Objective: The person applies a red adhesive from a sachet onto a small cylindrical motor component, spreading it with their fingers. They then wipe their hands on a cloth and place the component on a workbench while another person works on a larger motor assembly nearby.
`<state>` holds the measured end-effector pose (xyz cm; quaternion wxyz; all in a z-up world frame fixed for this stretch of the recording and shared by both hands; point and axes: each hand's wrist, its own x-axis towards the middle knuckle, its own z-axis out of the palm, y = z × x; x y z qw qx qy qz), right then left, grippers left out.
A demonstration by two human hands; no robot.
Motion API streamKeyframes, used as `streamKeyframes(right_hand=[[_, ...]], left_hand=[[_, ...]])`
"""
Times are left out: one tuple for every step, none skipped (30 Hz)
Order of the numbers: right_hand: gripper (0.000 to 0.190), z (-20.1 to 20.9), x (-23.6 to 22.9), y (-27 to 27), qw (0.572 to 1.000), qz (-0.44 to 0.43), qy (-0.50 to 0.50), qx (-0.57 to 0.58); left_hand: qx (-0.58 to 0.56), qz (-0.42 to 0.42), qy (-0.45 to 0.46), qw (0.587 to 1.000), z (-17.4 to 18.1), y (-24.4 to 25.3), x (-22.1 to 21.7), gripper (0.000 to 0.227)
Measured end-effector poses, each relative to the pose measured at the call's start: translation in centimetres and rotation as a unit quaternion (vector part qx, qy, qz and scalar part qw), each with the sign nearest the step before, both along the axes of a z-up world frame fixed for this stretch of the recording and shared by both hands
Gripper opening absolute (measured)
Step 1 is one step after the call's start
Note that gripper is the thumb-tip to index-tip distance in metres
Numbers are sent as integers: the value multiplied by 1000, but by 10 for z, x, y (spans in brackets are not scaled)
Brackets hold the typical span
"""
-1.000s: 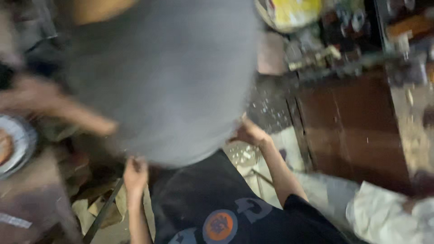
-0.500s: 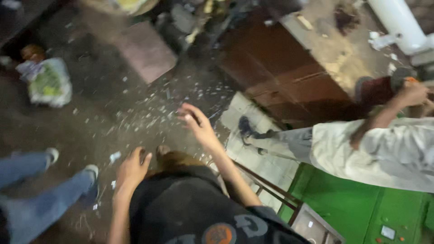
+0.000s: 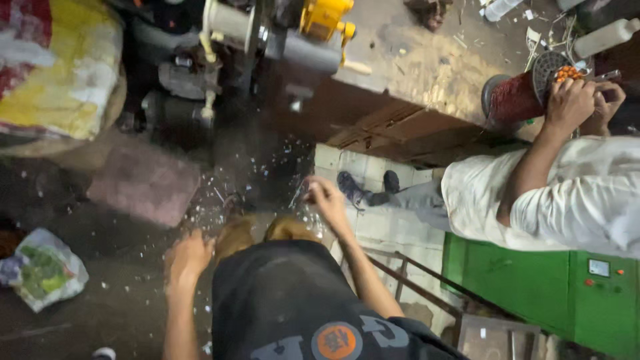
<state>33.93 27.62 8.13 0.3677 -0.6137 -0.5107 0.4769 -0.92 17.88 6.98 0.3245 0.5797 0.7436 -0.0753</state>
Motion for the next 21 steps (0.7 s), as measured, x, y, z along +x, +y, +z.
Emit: streamKeyframes(right_hand=[[35,9,21,30,999,-13,-10,51],[29,17,43,67,994,-41,-66,77],[27,28,69,94,952,-51,-186,236],[40,38,96,128,954,-116,-182,207],[41,50,124,171,913,-95,-248,309],[68,59,149,216,924,-151,-255,242],[77,70,176,264,911,-142,-278,271],[77,79,200,313,876,-149,-340,308],[79,86,221,363,835,-148,-404,344],[81,93,240,411,788,-144,-464,378],[80,93,252,458,766,-127,-516,363],[78,92,262,501,740,-109,-565,348],[78,95,271,537,710,-91,-610,339],[59,89,282,560,750,-13,-604,268],[42,85,285,581,782,60,-590,192],[31,81,292,595,817,27,-527,232],[24,75,302,594,847,-15,-462,262],[24,74,305,604,850,-44,-443,282],[24,77,308,607,851,-59,-429,296],[25,81,309,612,853,-74,-414,310],[28,88,311,617,849,-86,-392,343]], left_hand=[[55,-8,-3,998,20,33,6,45],[66,-29,-24,997,41,66,13,45],[71,-52,-46,995,61,92,22,45],[75,-74,-68,992,80,114,33,45],[123,-99,-120,980,97,135,47,44],[170,-123,-172,963,111,155,61,43],[217,-143,-225,939,123,173,78,42],[223,-169,-262,924,134,191,94,40],[229,-187,-301,907,143,205,113,39],[235,-204,-338,888,152,219,133,37],[212,-223,-344,887,158,234,154,37],[189,-241,-350,885,164,248,177,36],[171,-258,-355,882,170,265,200,35],[180,-254,-355,882,177,280,223,35],[188,-255,-351,881,186,296,242,34],[196,-257,-346,881,195,313,258,34],[209,-238,-350,882,203,328,269,35],[222,-220,-354,882,209,341,279,37],[231,-189,-365,882,214,342,294,38],[223,-175,-376,882,217,346,308,36],[215,-175,-383,881,216,360,315,35]])
